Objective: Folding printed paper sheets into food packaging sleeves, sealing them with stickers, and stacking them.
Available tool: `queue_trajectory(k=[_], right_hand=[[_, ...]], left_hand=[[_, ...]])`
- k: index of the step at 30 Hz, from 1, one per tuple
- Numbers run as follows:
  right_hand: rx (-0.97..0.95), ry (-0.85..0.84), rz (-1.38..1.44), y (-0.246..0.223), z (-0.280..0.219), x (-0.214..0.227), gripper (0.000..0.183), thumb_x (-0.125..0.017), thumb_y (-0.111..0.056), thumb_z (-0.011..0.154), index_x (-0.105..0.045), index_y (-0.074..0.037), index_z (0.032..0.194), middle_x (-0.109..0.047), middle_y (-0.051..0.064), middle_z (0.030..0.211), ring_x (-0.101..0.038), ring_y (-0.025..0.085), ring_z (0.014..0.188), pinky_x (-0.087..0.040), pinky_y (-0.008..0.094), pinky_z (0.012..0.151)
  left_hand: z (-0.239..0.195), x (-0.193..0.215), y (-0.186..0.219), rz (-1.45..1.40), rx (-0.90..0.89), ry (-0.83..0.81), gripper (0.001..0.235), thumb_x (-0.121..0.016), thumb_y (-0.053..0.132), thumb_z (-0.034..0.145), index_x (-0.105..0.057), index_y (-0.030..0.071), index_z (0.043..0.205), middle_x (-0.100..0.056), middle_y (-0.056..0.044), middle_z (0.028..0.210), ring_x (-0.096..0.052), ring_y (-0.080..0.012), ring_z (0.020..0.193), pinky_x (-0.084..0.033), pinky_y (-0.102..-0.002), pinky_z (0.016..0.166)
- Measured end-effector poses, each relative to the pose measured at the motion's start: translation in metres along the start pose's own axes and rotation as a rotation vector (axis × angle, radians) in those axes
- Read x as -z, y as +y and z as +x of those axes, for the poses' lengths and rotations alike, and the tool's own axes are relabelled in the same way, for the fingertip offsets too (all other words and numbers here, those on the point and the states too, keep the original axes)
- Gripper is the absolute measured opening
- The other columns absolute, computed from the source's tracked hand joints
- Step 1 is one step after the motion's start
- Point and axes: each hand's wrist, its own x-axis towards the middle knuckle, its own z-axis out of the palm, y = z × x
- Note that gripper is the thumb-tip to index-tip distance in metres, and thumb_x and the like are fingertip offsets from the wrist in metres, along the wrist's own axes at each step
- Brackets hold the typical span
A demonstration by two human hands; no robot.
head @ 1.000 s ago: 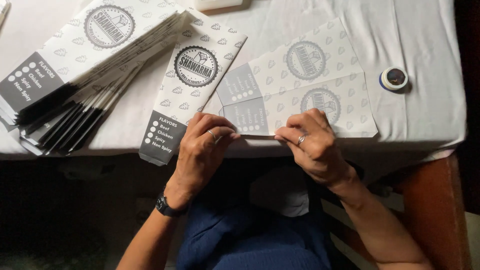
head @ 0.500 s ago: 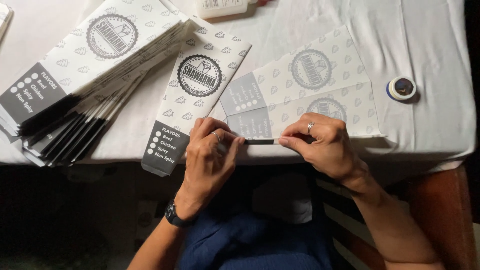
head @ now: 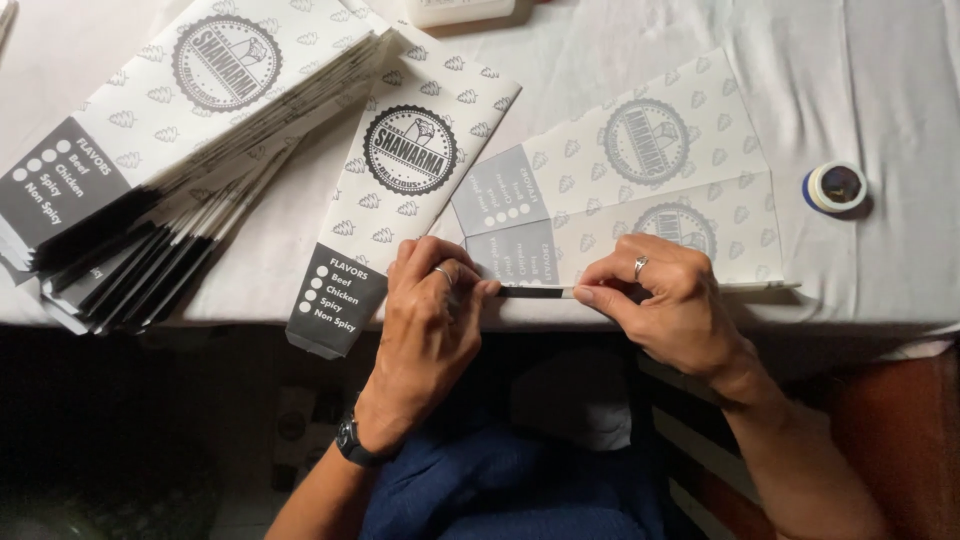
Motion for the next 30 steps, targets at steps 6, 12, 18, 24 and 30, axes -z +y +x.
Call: queue_trajectory(k=[6,12,18,24,30], right_hand=[[-0.017,-0.008,0.029,-0.004,0.003,0.000,0.008,-0.082,-0.006,0.084,-0.079,-0.014,0.087,-0.060,0.003,0.063,-0.061,0.017,0.060,-0.051,0.029,0.061],[0.004,-0.002,-0.001,-0.004,0.004,-0.001,0.010,-0.081,-0.003,0.080,-0.075,-0.010,0.084,-0.063,0.006,0.065,-0.065,0.020,0.062,-0.054,0.032,0.056],[0.114,0.039,-0.202,-0.007,-0.005,0.000,0.011,-0.082,-0.007,0.084,-0.071,-0.010,0.085,-0.060,0.005,0.069,-0.064,0.026,0.069,-0.056,0.037,0.064],[0.099,0.099,-0.279,0.008,-0.037,0.026,0.008,-0.077,-0.005,0.091,-0.075,-0.011,0.086,-0.060,0.003,0.073,-0.061,0.024,0.072,-0.054,0.032,0.070],[0.059,0.087,-0.080,0.016,-0.035,0.031,0.011,-0.086,0.000,0.082,-0.077,-0.004,0.087,-0.066,0.002,0.076,-0.058,0.014,0.072,-0.048,0.026,0.067]], left_hand=[[0.001,0.001,0.001,-0.011,-0.018,0.023,0.021,-0.079,0.010,0.087,-0.062,0.006,0.076,-0.059,-0.006,0.089,-0.060,-0.0293,0.091,-0.048,-0.036,0.080],[-0.020,-0.019,-0.013,0.174,-0.298,0.198,0.012,-0.067,0.018,0.099,-0.071,0.020,0.088,-0.064,-0.004,0.113,-0.050,-0.0310,0.107,-0.041,-0.042,0.098],[-0.027,-0.034,0.009,0.368,-0.618,0.156,0.018,-0.057,-0.001,0.098,-0.072,-0.007,0.106,-0.064,-0.022,0.106,-0.065,-0.0337,0.092,-0.058,-0.045,0.088],[-0.037,-0.033,0.020,0.629,-0.639,0.086,0.034,-0.044,0.001,0.101,-0.065,-0.011,0.125,-0.059,-0.028,0.113,-0.066,-0.0404,0.102,-0.056,-0.054,0.100],[-0.039,-0.021,0.034,0.754,-0.515,-0.156,0.057,-0.064,0.043,0.107,-0.045,0.018,0.155,-0.054,-0.013,0.114,-0.060,-0.0311,0.105,-0.051,-0.050,0.106]])
